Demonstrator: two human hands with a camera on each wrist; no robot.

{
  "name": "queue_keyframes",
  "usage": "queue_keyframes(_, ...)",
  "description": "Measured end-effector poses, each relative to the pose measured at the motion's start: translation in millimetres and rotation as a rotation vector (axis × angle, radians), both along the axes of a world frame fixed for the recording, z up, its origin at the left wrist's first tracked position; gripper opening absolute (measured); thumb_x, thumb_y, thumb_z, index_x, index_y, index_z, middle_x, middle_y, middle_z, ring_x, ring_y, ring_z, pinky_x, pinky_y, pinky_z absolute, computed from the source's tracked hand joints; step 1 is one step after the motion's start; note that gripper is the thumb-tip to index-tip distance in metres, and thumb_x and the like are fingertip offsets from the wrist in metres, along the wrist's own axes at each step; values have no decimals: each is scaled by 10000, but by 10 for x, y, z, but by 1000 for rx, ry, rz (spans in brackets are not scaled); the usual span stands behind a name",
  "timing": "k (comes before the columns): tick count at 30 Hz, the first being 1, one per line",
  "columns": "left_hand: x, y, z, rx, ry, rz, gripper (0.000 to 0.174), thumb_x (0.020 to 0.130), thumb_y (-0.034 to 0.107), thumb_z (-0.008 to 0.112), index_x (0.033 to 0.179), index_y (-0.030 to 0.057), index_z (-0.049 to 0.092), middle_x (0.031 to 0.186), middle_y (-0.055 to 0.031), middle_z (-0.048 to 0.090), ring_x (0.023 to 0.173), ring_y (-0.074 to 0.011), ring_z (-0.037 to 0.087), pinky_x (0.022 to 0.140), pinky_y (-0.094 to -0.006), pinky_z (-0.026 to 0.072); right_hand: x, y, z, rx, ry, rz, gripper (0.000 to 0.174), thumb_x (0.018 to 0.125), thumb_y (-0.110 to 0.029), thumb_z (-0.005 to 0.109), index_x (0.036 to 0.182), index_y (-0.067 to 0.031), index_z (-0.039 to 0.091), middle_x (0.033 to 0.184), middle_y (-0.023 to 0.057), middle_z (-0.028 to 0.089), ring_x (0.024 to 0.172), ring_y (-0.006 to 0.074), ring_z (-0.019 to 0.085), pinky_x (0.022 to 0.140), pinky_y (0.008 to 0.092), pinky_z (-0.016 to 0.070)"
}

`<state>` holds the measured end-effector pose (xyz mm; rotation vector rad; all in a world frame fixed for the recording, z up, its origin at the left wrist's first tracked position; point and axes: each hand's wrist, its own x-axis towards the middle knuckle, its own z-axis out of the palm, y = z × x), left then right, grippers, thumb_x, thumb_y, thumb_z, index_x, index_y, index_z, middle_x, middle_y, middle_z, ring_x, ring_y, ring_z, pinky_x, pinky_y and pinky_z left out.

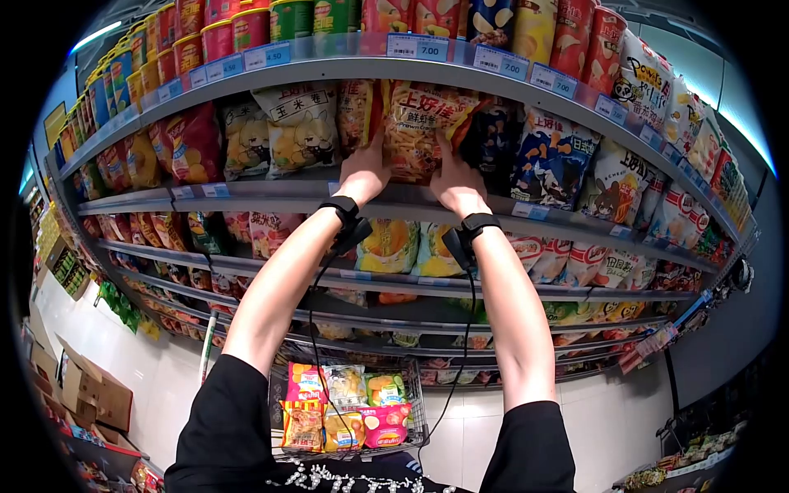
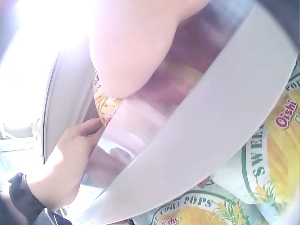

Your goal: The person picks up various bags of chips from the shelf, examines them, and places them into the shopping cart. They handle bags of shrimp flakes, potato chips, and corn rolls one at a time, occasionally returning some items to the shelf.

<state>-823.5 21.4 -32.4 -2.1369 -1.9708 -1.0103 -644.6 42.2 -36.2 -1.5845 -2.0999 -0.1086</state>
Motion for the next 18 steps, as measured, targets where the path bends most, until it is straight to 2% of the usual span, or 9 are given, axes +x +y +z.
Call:
queue_keyframes(1, -5, -75, 24, -69, -25, -1, 703, 772, 144, 566, 1398, 78, 252, 1030, -242, 606, 962, -372, 598, 801, -447, 495, -23, -26, -49, 92, -16, -38, 684, 848, -186, 421, 1444, -302, 107, 1043, 263, 583, 882, 411, 587, 834, 511, 439)
queue_keyframes(2, -50, -63, -76, -69, -26, 0, 703, 772, 144, 566, 1398, 78, 252, 1030, -242, 606, 962, -372, 598, 801, -447, 495, -40, -68, -64, 92, -17, -37, 684, 848, -186, 421, 1444, -302, 107, 1043, 263, 583, 882, 411, 587, 834, 511, 439)
queue_keyframes(4, -185, 45, -482, 501, 129, -62, 673, 737, 129, 552, 1360, 20, 321, 1249, -252, 484, 1191, -357, 454, 982, -442, 372, -64, -204, -110, 176, -130, -131, 666, 874, -227, 410, 1449, -318, 86, 1008, 254, 598, 843, 387, 607, 904, 560, 367)
queue_keyframes(5, -254, 31, -587, 551, 70, -122, 632, 708, 115, 535, 1309, -16, 389, 1384, -215, 351, 1320, -343, 274, 1076, -433, 229, -106, -357, -99, 172, -146, -159, 618, 901, -276, 394, 1451, -310, 114, 1118, 258, 560, 1020, 374, 562, 999, 564, 265)
queue_keyframes(6, -325, -111, -628, 560, 156, -37, 574, 754, 133, 534, 1298, 1, 410, 1400, -194, 334, 1323, -334, 274, 1070, -430, 239, -82, -351, -217, 162, -157, -161, 618, 901, -276, 394, 1451, -310, 114, 1118, 258, 560, 1020, 374, 562, 999, 564, 265)
queue_keyframes(8, -431, -454, -785, 535, 17, -20, 536, 798, 160, 534, 1302, 21, 412, 1418, -183, 305, 1339, -324, 241, 1072, -441, 228, 2, -276, -573, 627, -164, -136, 582, 903, -304, 400, 1443, -303, 185, 1324, 247, 413, 1241, 362, 396, 1052, 539, 201)
queue_keyframes(9, -512, -615, -952, 580, -21, -14, 519, 824, 183, 540, 1309, 56, 410, 1428, -174, 285, 1328, -318, 253, 1065, -451, 232, 21, -384, -658, 634, -128, -61, 552, 894, -304, 416, 1424, -254, 271, 1367, 236, 369, 1321, 351, 275, 1076, 514, 174)
queue_keyframes(14, -966, -1498, -2388, 306, -423, 98, 574, 782, 112, 564, 1324, 93, 377, 1429, -166, 283, 1285, -345, 298, 1046, -438, 265, -106, -1136, -1698, 519, -53, 176, 586, 831, -124, 507, 1388, -189, 339, 1406, 174, 330, 1315, 332, 283, 1074, 452, 231)
queue_keyframes(18, -1305, -2394, -4170, 11, -681, 309, 546, 742, 61, 572, 1262, 10, 418, 1279, -211, 430, 1217, -362, 376, 1028, -395, 307, -133, -1778, -3397, 113, 23, 190, 491, 838, -126, 506, 1324, -136, 427, 1401, 190, 339, 1298, 351, 315, 1060, 461, 262)
